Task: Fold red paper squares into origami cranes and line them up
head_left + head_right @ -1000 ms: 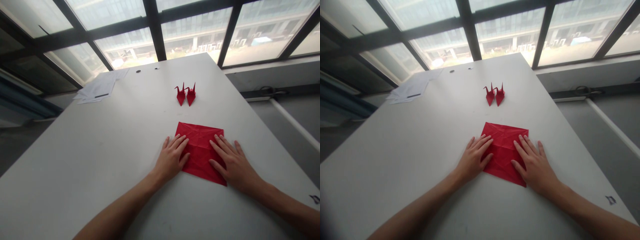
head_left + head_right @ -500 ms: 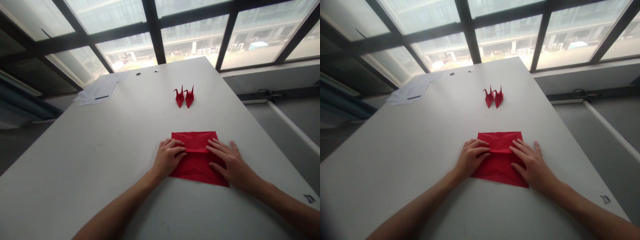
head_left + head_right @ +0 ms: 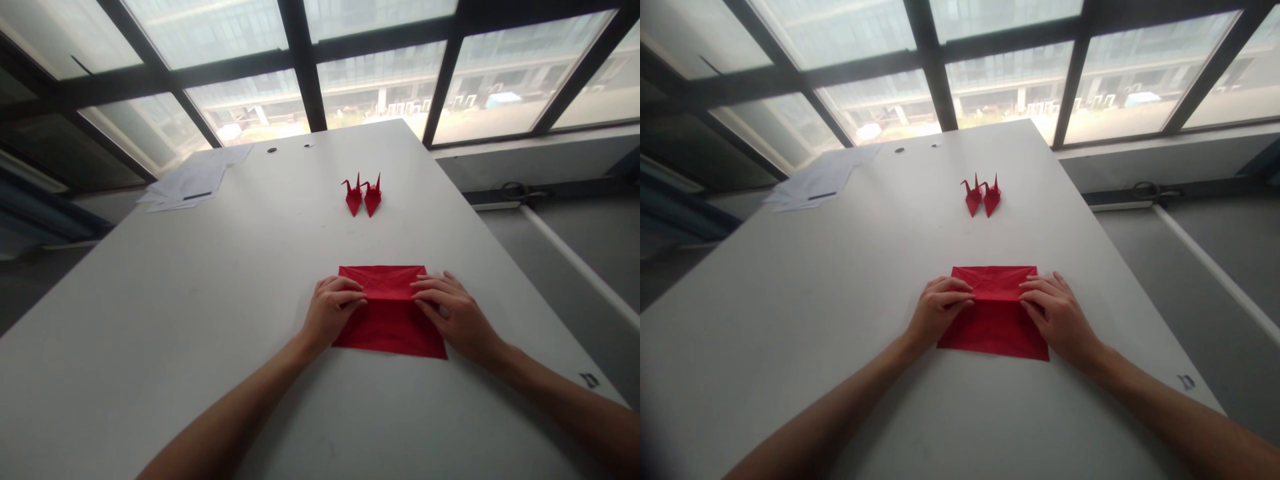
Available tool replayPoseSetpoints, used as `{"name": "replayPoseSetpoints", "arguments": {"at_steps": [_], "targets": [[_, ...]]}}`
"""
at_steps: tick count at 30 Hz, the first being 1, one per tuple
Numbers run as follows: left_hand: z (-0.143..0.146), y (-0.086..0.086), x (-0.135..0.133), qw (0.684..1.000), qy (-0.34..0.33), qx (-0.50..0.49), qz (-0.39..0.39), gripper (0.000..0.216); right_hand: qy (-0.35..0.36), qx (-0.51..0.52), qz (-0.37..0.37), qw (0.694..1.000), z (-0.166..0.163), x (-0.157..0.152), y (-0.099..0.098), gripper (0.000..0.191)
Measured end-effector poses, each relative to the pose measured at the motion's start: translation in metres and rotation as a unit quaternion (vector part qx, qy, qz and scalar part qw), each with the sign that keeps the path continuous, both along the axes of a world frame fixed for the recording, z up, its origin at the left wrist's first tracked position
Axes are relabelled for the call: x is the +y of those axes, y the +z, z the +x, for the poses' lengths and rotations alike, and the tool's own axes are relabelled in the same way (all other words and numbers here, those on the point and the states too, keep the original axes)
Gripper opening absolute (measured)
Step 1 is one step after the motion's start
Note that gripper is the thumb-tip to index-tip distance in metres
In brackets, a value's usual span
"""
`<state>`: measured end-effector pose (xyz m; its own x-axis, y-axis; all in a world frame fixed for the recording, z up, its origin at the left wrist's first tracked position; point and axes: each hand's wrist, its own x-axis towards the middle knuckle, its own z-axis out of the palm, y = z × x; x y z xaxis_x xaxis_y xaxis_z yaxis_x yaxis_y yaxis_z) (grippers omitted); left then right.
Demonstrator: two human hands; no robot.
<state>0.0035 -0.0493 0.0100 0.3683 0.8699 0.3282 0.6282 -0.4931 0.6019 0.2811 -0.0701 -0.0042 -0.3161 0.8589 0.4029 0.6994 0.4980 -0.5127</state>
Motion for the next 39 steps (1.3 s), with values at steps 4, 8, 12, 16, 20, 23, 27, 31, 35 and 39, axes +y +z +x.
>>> {"name": "replayPoseSetpoints", "arguments": {"at_steps": [4, 8, 12, 16, 20, 23, 27, 31, 35, 39], "targets": [[0.001, 0.003, 0.001, 0.997, 0.072, -0.036, -0.011, 0.027, -0.026, -0.010, -0.025, 0.999, 0.003, 0.002, -0.001, 0.025], [0.000, 0.004, 0.000, 0.994, 0.101, -0.047, 0.013, 0.027, -0.044, -0.008, -0.026, 0.999, 0.009, 0.005, 0.000, 0.031], [-0.001, 0.006, -0.002, 0.993, 0.106, -0.053, 0.028, 0.029, -0.041, -0.007, -0.015, 0.999, 0.014, 0.008, 0.000, 0.035], [-0.001, 0.009, -0.007, 0.993, 0.110, -0.028, 0.043, 0.026, -0.029, -0.009, -0.006, 1.000, 0.016, 0.009, -0.002, 0.039], [0.002, 0.011, -0.016, 0.998, 0.010, 0.030, 0.050, 0.023, -0.009, -0.042, -0.017, 0.999, 0.016, 0.009, -0.003, 0.042], [0.007, 0.013, -0.022, 0.991, -0.078, 0.100, 0.039, 0.021, -0.033, -0.088, -0.012, 0.995, 0.015, 0.005, 0.001, 0.038], [0.011, 0.014, -0.023, 0.989, -0.031, 0.141, 0.038, 0.021, -0.071, -0.120, 0.003, 0.990, 0.011, -0.004, 0.010, 0.026], [0.010, 0.010, -0.019, 0.988, -0.002, 0.154, 0.022, 0.040, 0.015, -0.095, -0.005, 0.995, 0.005, -0.007, 0.013, 0.028], [0.006, 0.004, -0.017, 0.983, -0.012, 0.182, 0.010, 0.063, 0.070, -0.092, -0.007, 0.993, 0.001, -0.006, 0.012, 0.029], [0.004, 0.006, -0.016, 0.978, -0.062, 0.201, -0.014, 0.059, 0.054, -0.083, -0.011, 0.995, 0.000, -0.005, 0.011, 0.025]]}}
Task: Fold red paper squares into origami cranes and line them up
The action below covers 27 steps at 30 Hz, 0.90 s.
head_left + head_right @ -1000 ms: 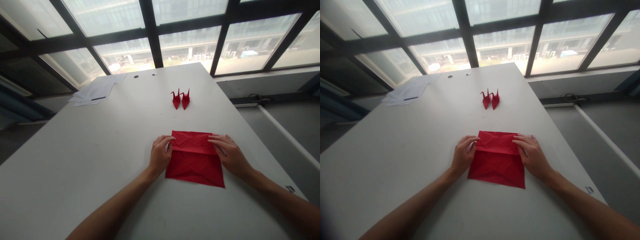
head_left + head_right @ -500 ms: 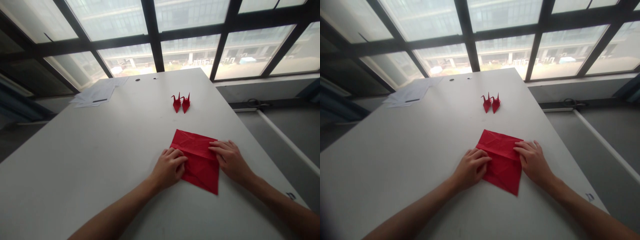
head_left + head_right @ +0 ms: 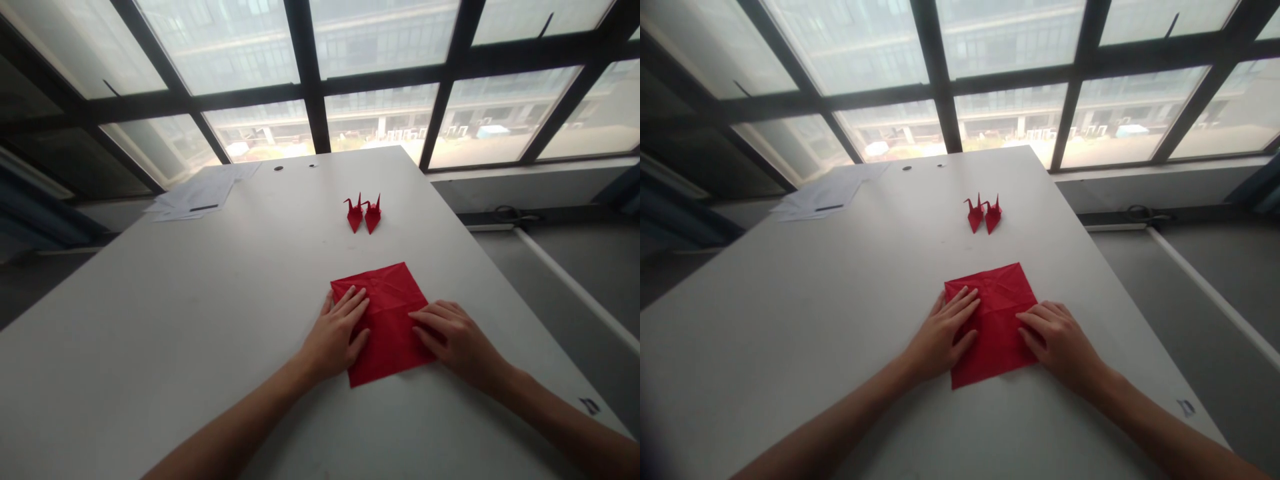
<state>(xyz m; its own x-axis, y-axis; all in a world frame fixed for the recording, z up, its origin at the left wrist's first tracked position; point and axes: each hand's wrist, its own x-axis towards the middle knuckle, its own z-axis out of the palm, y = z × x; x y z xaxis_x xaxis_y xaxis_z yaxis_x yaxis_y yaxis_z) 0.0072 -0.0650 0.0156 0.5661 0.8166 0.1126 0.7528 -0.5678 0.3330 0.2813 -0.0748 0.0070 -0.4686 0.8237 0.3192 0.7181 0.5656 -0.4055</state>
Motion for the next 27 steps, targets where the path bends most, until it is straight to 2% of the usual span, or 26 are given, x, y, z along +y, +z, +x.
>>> {"name": "replayPoseSetpoints", "arguments": {"at_steps": [6, 13, 19, 23, 27], "targets": [[0.000, 0.000, 0.001, 1.000, -0.013, 0.004, -0.021, 0.068, 0.004, -0.016, 0.019, 1.000, -0.002, 0.012, -0.011, 0.045], [-0.003, -0.006, 0.007, 0.999, -0.005, -0.024, -0.027, 0.065, -0.033, -0.008, 0.003, 0.999, -0.002, 0.016, -0.017, 0.034], [-0.006, -0.018, 0.015, 0.995, 0.016, -0.102, 0.003, 0.037, -0.051, 0.071, -0.002, 0.996, -0.005, 0.023, -0.015, 0.010], [-0.007, -0.020, 0.019, 0.982, 0.041, -0.180, 0.043, 0.021, -0.036, 0.103, 0.041, 0.993, -0.008, 0.026, -0.007, 0.012], [-0.006, -0.015, 0.020, 0.952, 0.060, -0.287, 0.083, 0.015, -0.020, 0.164, 0.111, 0.980, -0.015, 0.034, 0.001, 0.014]]}}
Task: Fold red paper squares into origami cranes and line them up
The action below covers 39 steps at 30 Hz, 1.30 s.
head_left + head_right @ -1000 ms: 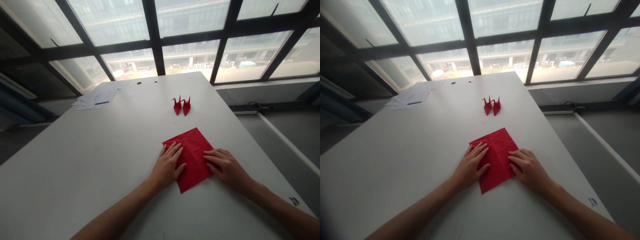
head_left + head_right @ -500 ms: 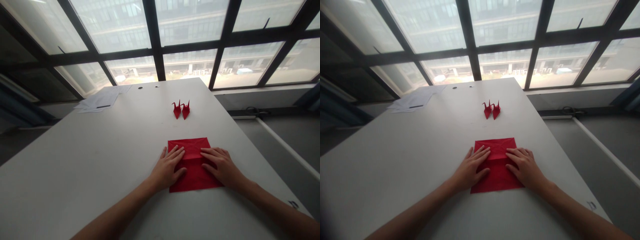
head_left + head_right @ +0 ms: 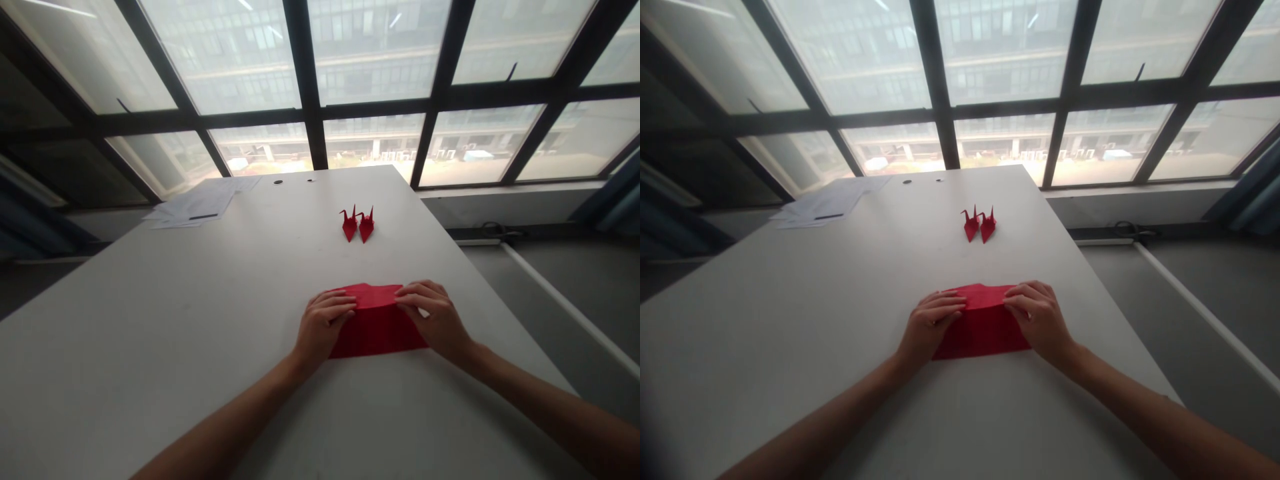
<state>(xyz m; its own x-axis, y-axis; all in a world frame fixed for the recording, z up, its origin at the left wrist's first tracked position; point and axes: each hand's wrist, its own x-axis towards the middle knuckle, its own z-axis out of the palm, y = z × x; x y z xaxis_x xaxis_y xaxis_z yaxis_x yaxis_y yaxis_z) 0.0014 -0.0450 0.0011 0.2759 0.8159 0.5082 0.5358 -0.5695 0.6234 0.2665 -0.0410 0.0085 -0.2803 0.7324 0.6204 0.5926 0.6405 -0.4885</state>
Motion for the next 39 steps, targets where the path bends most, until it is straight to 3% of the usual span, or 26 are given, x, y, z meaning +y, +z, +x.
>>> {"name": "replayPoseSetpoints", "arguments": {"at_steps": [7, 13, 15, 19, 21, 23, 25, 28, 30, 35, 39], "targets": [[0.002, 0.002, -0.002, 0.996, 0.005, -0.090, -0.005, 0.010, 0.069, 0.061, 0.022, 0.996, -0.022, 0.026, 0.003, 0.016], [-0.001, 0.008, -0.004, 0.994, 0.064, 0.001, 0.092, 0.008, 0.131, 0.089, -0.024, 0.987, -0.030, 0.035, -0.001, 0.017], [-0.002, 0.013, -0.005, 0.989, 0.044, 0.057, 0.129, 0.006, 0.158, 0.097, -0.046, 0.982, -0.029, 0.036, -0.002, 0.017], [-0.001, 0.019, -0.007, 0.977, -0.062, 0.145, 0.145, 0.009, 0.189, 0.097, -0.077, 0.974, -0.027, 0.036, -0.002, 0.016], [-0.001, 0.020, -0.006, 0.974, -0.074, 0.148, 0.153, 0.010, 0.187, 0.099, -0.082, 0.974, -0.026, 0.037, -0.002, 0.014], [-0.002, 0.020, -0.005, 0.976, -0.045, 0.124, 0.173, 0.010, 0.150, 0.121, -0.089, 0.977, -0.027, 0.038, -0.002, 0.014], [-0.005, 0.018, -0.003, 0.976, 0.004, 0.095, 0.198, 0.009, 0.078, 0.173, -0.117, 0.975, -0.029, 0.037, -0.002, 0.031], [-0.008, 0.015, -0.001, 0.969, 0.072, 0.080, 0.224, 0.007, -0.007, 0.276, -0.226, 0.934, -0.037, 0.030, -0.001, 0.059], [-0.009, 0.015, -0.001, 0.965, 0.100, 0.082, 0.229, 0.004, -0.014, 0.325, -0.302, 0.896, -0.043, 0.020, 0.000, 0.067], [-0.006, 0.017, -0.005, 0.953, 0.142, 0.089, 0.251, 0.001, 0.024, 0.358, -0.390, 0.848, -0.057, -0.004, 0.003, 0.067], [-0.005, 0.018, -0.007, 0.945, 0.145, 0.101, 0.276, 0.005, 0.040, 0.381, -0.417, 0.824, -0.061, -0.010, 0.006, 0.062]]}}
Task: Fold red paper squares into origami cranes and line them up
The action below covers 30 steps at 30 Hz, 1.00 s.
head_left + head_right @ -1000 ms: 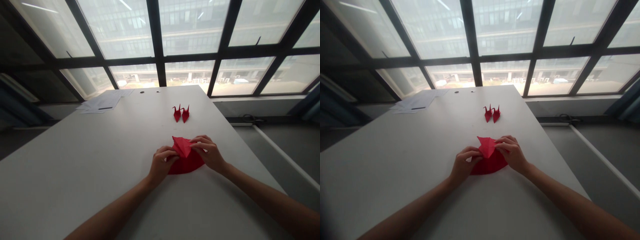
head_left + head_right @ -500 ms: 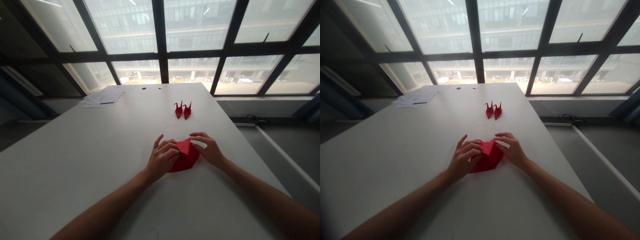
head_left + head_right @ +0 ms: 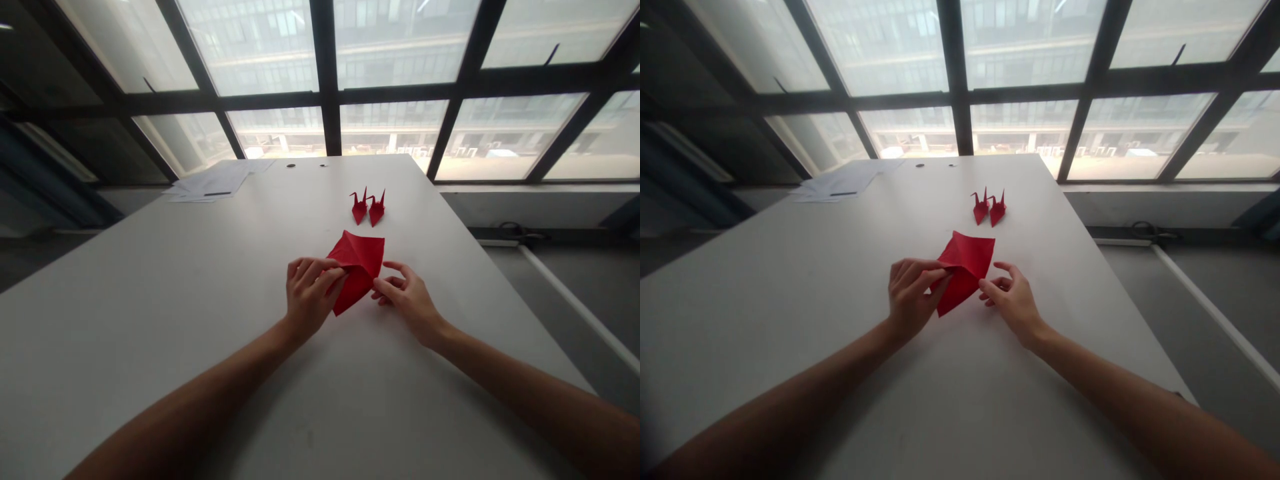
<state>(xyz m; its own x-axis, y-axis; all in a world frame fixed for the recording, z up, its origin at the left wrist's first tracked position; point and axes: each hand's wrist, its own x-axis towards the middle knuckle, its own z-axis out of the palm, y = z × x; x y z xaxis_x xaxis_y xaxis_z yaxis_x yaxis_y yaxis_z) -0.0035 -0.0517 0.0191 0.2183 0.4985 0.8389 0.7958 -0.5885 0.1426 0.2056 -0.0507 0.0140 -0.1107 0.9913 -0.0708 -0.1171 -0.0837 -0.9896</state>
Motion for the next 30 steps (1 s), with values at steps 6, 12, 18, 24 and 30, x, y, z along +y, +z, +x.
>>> {"name": "replayPoseSetpoints", "arguments": {"at_steps": [6, 12, 18, 24, 30], "targets": [[0.002, 0.003, -0.003, 1.000, -0.007, 0.019, 0.020, 0.010, -0.016, 0.055, -0.039, 0.998, 0.002, 0.004, 0.001, 0.057], [0.003, 0.003, -0.005, 1.000, 0.000, 0.019, 0.017, 0.009, -0.014, 0.090, -0.028, 0.995, 0.002, 0.007, 0.001, 0.041], [0.004, 0.002, -0.002, 1.000, 0.015, -0.017, 0.006, 0.007, -0.024, 0.145, -0.041, 0.988, 0.006, 0.011, -0.005, 0.042], [0.001, -0.002, 0.005, 0.994, 0.016, -0.095, -0.047, 0.004, 0.032, 0.196, -0.029, 0.980, 0.012, 0.018, -0.009, 0.053], [0.006, 0.002, 0.002, 0.983, -0.029, -0.167, -0.069, 0.006, 0.033, 0.124, 0.033, 0.991, 0.016, 0.021, -0.012, 0.053]]}}
